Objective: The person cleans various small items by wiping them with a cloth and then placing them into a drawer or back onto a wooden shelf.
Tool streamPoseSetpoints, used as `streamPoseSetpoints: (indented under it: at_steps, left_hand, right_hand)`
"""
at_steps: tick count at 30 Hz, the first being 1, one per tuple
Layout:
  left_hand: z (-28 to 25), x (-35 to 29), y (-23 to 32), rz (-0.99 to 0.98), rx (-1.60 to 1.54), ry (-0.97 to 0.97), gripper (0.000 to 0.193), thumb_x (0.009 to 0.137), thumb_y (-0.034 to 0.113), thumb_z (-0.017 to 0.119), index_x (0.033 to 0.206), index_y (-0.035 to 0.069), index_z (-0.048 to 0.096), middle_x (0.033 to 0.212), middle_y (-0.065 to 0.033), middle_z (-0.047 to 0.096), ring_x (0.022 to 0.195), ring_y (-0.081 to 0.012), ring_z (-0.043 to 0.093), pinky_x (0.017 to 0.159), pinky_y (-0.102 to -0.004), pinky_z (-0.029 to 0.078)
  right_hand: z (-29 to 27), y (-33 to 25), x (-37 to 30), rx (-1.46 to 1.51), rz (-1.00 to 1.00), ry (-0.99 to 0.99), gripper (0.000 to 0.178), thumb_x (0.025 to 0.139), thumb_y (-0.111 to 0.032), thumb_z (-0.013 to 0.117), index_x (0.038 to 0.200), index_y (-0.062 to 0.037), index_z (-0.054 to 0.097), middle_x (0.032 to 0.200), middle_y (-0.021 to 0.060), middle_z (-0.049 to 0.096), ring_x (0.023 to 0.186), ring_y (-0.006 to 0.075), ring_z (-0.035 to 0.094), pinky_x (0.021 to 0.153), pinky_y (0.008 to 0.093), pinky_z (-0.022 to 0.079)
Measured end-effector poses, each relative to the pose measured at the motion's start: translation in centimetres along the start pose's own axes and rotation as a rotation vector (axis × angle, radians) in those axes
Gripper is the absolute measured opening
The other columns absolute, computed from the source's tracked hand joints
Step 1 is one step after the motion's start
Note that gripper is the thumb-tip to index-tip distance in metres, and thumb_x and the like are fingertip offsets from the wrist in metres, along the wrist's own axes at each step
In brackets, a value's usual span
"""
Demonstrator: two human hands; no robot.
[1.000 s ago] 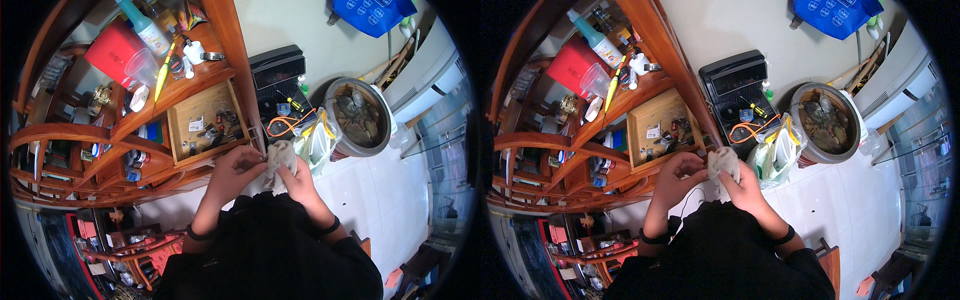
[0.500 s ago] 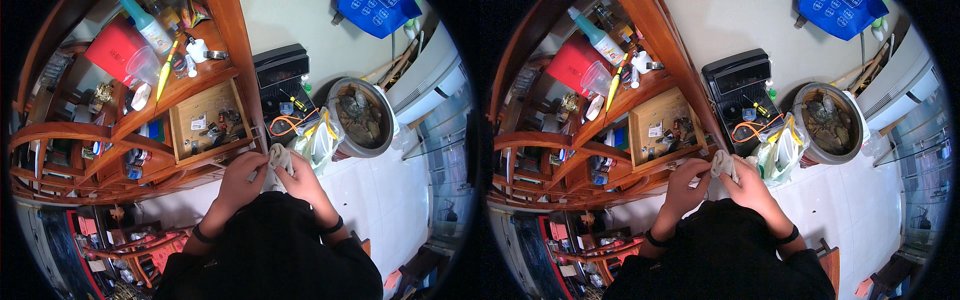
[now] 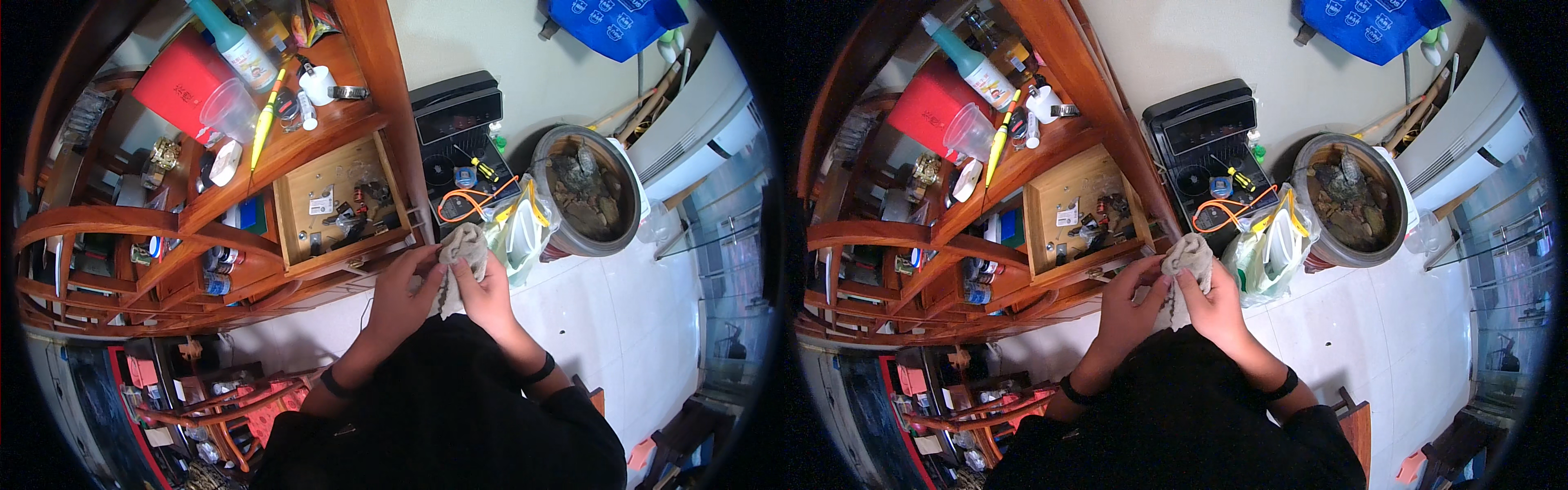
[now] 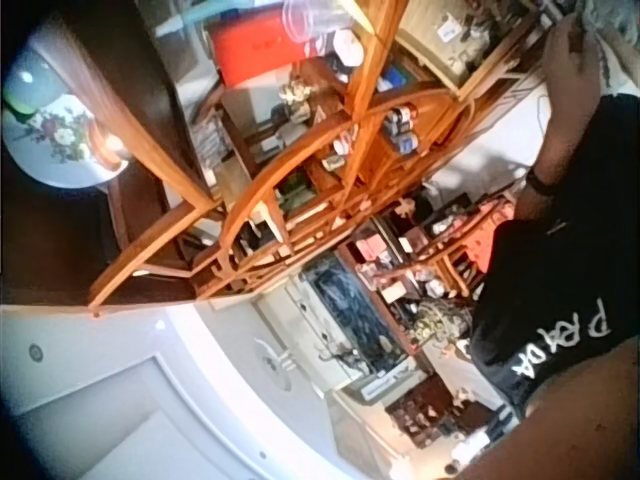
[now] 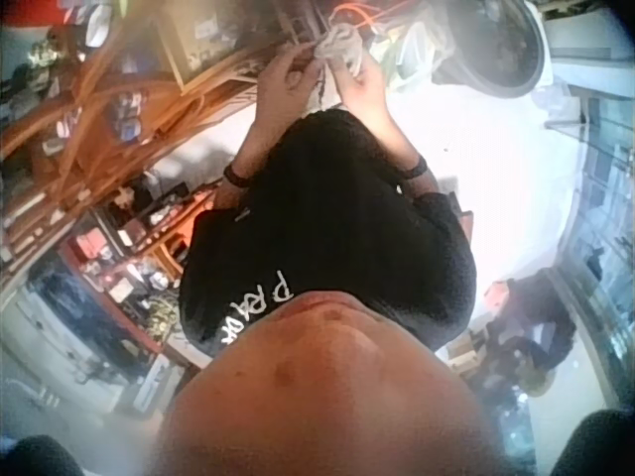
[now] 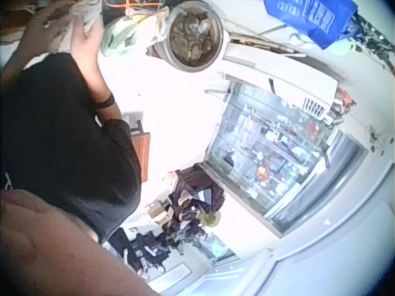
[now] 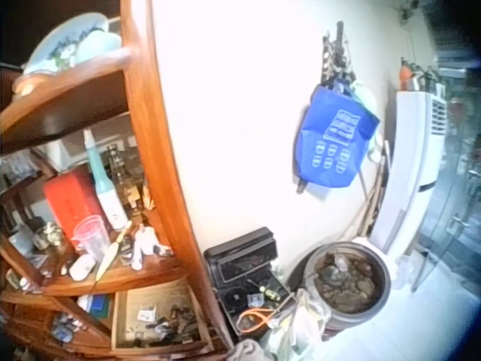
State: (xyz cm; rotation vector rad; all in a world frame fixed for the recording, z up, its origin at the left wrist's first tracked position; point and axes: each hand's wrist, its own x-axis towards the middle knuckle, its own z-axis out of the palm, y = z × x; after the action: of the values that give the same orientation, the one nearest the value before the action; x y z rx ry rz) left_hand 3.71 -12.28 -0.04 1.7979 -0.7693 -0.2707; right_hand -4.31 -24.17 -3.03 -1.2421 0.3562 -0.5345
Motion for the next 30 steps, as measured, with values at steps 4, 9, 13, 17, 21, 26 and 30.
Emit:
streamPoseSetpoints:
  at_steps: [4,9,13,17,21,26,30]
  left_hand:
    - [-1.5,0.7,-1.0,0.099,0.138,-0.103,0.024,0.087,0.006,0.062,0.110,-0.001,0.062,0.094,-0.0140,0.066,0.085,-0.0234,0.066,0.076,-0.0320,0.051]
    - [-3.1,0.8,-2.4,0.200,0.350,-0.308,0.028,0.086,0.006,0.061,0.113,0.000,0.061,0.095,-0.0154,0.063,0.086,-0.0290,0.064,0.074,-0.0359,0.050]
    - [-3.2,1.0,-1.6,0.077,0.312,-0.327,0.025,0.087,0.008,0.059,0.111,0.000,0.061,0.098,-0.0155,0.063,0.088,-0.0291,0.064,0.076,-0.0356,0.050]
    - [-2.7,0.9,-2.1,-0.080,-0.002,-0.162,0.022,0.089,0.007,0.058,0.109,0.000,0.061,0.099,-0.0150,0.064,0.090,-0.0243,0.065,0.079,-0.0329,0.050]
    - [-2.4,0.6,-2.5,-0.074,-0.014,-0.122,0.021,0.092,0.002,0.055,0.112,-0.001,0.059,0.101,-0.0097,0.064,0.094,-0.0135,0.062,0.083,-0.0281,0.050]
    - [-2.1,0.1,-2.8,-0.009,-0.105,-0.051,0.021,0.089,0.000,0.058,0.110,-0.002,0.059,0.104,-0.0109,0.061,0.094,-0.0152,0.062,0.085,-0.0279,0.050]
    - [-2.1,0.0,-2.7,0.017,-0.057,-0.044,0.021,0.089,-0.001,0.058,0.110,-0.002,0.059,0.105,-0.0109,0.060,0.097,-0.0155,0.061,0.086,-0.0288,0.050]
  right_hand:
    - [-1.2,-0.6,1.3,-0.384,-0.213,-0.152,0.018,0.087,-0.003,0.058,0.104,0.0019,0.060,0.096,0.0156,0.063,0.089,0.0296,0.062,0.080,0.0348,0.048]
    - [-1.9,-1.2,1.7,-0.715,-0.150,-0.434,0.017,0.084,-0.009,0.060,0.098,0.0006,0.060,0.094,0.0228,0.060,0.092,0.0436,0.057,0.079,0.0470,0.046]
    - [-1.7,-1.1,1.8,-0.743,-0.168,-0.467,0.018,0.085,-0.008,0.061,0.101,0.0006,0.061,0.094,0.0211,0.062,0.091,0.0400,0.060,0.078,0.0425,0.048]
    - [-0.4,0.2,0.8,-0.292,-0.049,-0.223,0.020,0.087,-0.006,0.061,0.105,0.0013,0.061,0.096,0.0170,0.065,0.088,0.0285,0.064,0.079,0.0340,0.049]
    - [0.2,0.9,0.7,-0.240,-0.062,-0.194,0.019,0.087,-0.003,0.060,0.105,0.0018,0.061,0.095,0.0147,0.066,0.088,0.0240,0.064,0.080,0.0320,0.048]
    - [0.3,1.1,0.9,-0.302,-0.112,-0.190,0.019,0.087,-0.004,0.060,0.105,0.0013,0.062,0.096,0.0146,0.065,0.089,0.0260,0.063,0.080,0.0334,0.048]
    - [0.4,0.8,0.6,-0.394,-0.125,-0.214,0.019,0.086,-0.004,0.059,0.104,0.0017,0.061,0.096,0.0171,0.064,0.089,0.0316,0.062,0.079,0.0355,0.048]
